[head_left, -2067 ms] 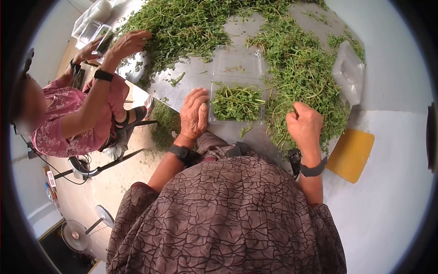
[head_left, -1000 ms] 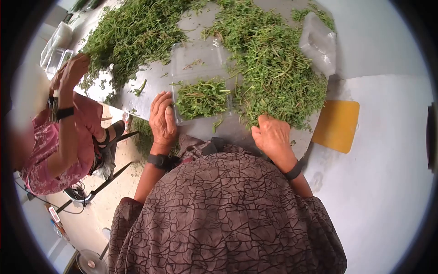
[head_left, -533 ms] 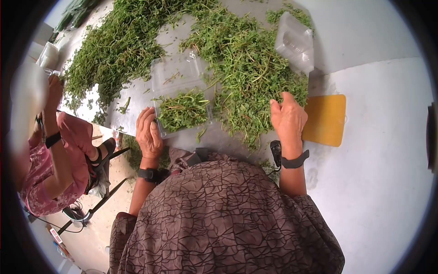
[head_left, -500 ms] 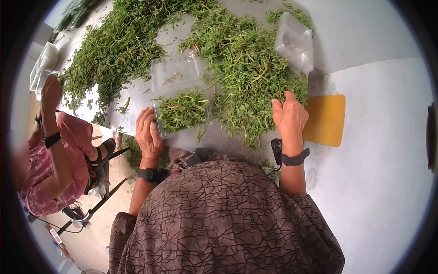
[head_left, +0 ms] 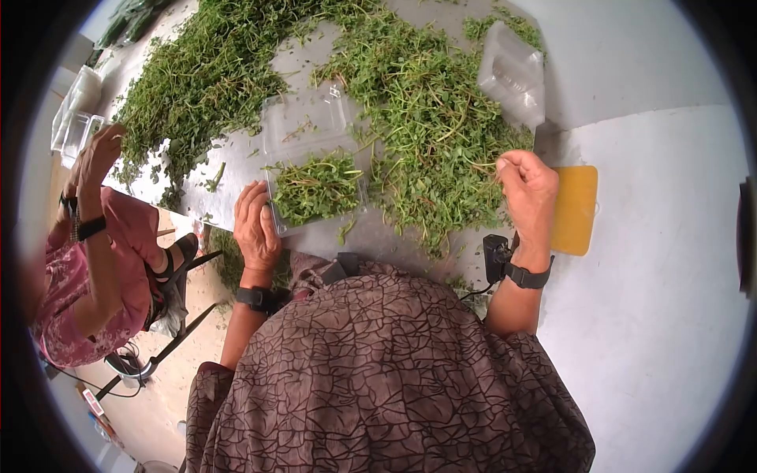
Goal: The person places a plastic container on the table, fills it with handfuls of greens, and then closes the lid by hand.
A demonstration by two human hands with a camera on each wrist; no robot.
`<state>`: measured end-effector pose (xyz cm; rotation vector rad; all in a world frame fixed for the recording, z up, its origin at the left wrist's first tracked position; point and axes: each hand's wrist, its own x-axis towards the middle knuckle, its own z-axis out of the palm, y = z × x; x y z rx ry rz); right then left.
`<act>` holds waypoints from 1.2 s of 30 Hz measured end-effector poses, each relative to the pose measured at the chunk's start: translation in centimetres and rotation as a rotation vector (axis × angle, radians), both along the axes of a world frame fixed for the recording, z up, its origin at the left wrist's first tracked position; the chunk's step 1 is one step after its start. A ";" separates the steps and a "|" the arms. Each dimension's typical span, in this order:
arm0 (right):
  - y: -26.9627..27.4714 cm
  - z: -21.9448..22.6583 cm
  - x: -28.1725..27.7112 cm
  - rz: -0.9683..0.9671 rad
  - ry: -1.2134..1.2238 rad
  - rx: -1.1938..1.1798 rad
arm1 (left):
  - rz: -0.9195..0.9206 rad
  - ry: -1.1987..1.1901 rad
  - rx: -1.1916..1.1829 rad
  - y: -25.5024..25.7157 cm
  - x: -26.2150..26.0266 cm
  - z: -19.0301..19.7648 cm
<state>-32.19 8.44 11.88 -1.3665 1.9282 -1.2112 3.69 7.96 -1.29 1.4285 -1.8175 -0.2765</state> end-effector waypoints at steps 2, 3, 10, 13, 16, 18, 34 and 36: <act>0.1 0.4 0.1 0.023 -0.153 0.012 | -0.004 0.002 -0.005 0.0 0.0 0.0; 0.2 0.6 0.3 0.030 -0.155 0.012 | -0.007 0.004 -0.010 -0.1 0.0 0.0; -0.4 2.4 4.2 0.206 -0.386 0.010 | -0.008 0.015 -0.039 -0.1 -0.3 0.4; -1.0 3.2 7.5 0.325 -0.472 -0.025 | 0.000 0.016 -0.058 -0.1 -0.5 0.8; -2.0 1.8 10.3 0.542 -0.462 -0.074 | 0.013 0.011 -0.082 -0.3 -0.4 0.8; -2.6 -0.2 11.3 0.587 -0.432 -0.009 | -0.006 0.025 -0.071 -0.3 -0.4 0.7; 3.0 -3.9 -1.9 -0.043 0.773 0.289 | -0.012 0.016 -0.024 0.0 -0.2 0.4; 3.8 -4.6 -2.8 -0.044 0.782 0.329 | -0.006 -0.008 -0.016 0.0 -0.1 0.3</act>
